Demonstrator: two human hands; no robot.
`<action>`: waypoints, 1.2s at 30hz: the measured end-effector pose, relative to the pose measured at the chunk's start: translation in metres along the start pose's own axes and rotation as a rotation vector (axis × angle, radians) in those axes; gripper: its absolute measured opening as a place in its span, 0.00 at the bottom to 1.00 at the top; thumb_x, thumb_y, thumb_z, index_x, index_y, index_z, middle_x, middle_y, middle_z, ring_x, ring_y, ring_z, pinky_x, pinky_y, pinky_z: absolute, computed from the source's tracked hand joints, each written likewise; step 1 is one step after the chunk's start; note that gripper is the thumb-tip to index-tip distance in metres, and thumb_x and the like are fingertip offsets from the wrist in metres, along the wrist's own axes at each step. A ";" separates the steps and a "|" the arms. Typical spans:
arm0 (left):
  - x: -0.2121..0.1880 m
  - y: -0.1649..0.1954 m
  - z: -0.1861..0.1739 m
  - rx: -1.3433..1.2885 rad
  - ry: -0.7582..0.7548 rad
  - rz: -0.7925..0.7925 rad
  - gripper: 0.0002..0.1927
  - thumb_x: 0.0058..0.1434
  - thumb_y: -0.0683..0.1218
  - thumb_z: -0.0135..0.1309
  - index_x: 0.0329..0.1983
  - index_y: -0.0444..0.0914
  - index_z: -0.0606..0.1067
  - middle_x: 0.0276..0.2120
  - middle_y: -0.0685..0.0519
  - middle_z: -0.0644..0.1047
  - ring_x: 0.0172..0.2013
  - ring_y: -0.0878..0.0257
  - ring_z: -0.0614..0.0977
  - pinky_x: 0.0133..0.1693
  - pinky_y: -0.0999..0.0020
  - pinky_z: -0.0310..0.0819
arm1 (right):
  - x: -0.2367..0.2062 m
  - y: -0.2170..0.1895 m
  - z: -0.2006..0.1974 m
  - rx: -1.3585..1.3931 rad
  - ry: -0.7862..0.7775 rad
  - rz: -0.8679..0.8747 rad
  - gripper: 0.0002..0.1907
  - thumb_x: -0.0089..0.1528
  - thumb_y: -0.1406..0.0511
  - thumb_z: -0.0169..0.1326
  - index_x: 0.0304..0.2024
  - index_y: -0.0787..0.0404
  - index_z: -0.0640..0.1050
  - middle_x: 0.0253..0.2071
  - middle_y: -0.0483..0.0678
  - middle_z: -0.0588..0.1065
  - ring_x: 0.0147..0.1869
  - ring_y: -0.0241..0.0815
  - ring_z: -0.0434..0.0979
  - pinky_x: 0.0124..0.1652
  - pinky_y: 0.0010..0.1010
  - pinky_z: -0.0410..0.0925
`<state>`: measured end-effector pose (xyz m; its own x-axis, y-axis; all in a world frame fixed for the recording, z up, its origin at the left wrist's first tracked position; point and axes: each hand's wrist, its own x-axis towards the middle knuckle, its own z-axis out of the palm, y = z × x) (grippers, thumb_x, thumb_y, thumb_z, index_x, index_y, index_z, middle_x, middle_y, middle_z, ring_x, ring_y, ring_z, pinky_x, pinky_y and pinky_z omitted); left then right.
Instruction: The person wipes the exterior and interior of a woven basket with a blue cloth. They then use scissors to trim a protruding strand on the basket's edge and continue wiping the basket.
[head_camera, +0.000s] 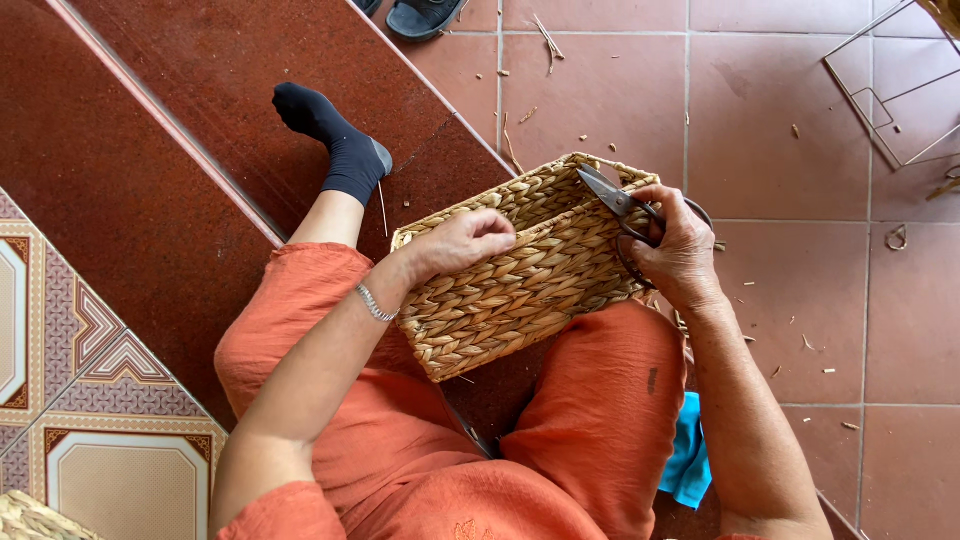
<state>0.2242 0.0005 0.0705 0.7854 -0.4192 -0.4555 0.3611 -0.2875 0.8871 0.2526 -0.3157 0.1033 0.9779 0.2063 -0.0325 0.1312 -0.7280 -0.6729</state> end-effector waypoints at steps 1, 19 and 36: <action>-0.010 0.002 0.000 0.057 0.018 -0.017 0.14 0.67 0.51 0.55 0.45 0.36 0.79 0.34 0.57 0.80 0.35 0.70 0.77 0.38 0.70 0.73 | -0.001 0.001 0.001 0.020 0.000 -0.007 0.30 0.51 0.73 0.67 0.55 0.53 0.74 0.34 0.42 0.72 0.37 0.33 0.73 0.41 0.30 0.73; -0.046 -0.005 0.018 0.464 0.519 0.124 0.13 0.68 0.53 0.56 0.36 0.39 0.80 0.28 0.46 0.81 0.31 0.56 0.84 0.35 0.59 0.76 | -0.116 0.110 0.023 0.595 0.496 0.286 0.26 0.62 0.71 0.61 0.62 0.66 0.70 0.34 0.41 0.76 0.37 0.29 0.78 0.36 0.20 0.71; -0.037 0.007 0.012 0.408 0.407 -0.157 0.28 0.68 0.66 0.48 0.38 0.39 0.83 0.28 0.51 0.83 0.32 0.64 0.83 0.40 0.62 0.76 | -0.258 0.141 0.115 0.291 0.300 0.379 0.23 0.64 0.60 0.57 0.61 0.52 0.77 0.52 0.47 0.79 0.55 0.43 0.77 0.54 0.35 0.69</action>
<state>0.1918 0.0034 0.0922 0.8969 -0.0040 -0.4422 0.3297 -0.6605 0.6746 0.0005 -0.3963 -0.0679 0.9569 -0.2601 -0.1292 -0.2471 -0.4956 -0.8327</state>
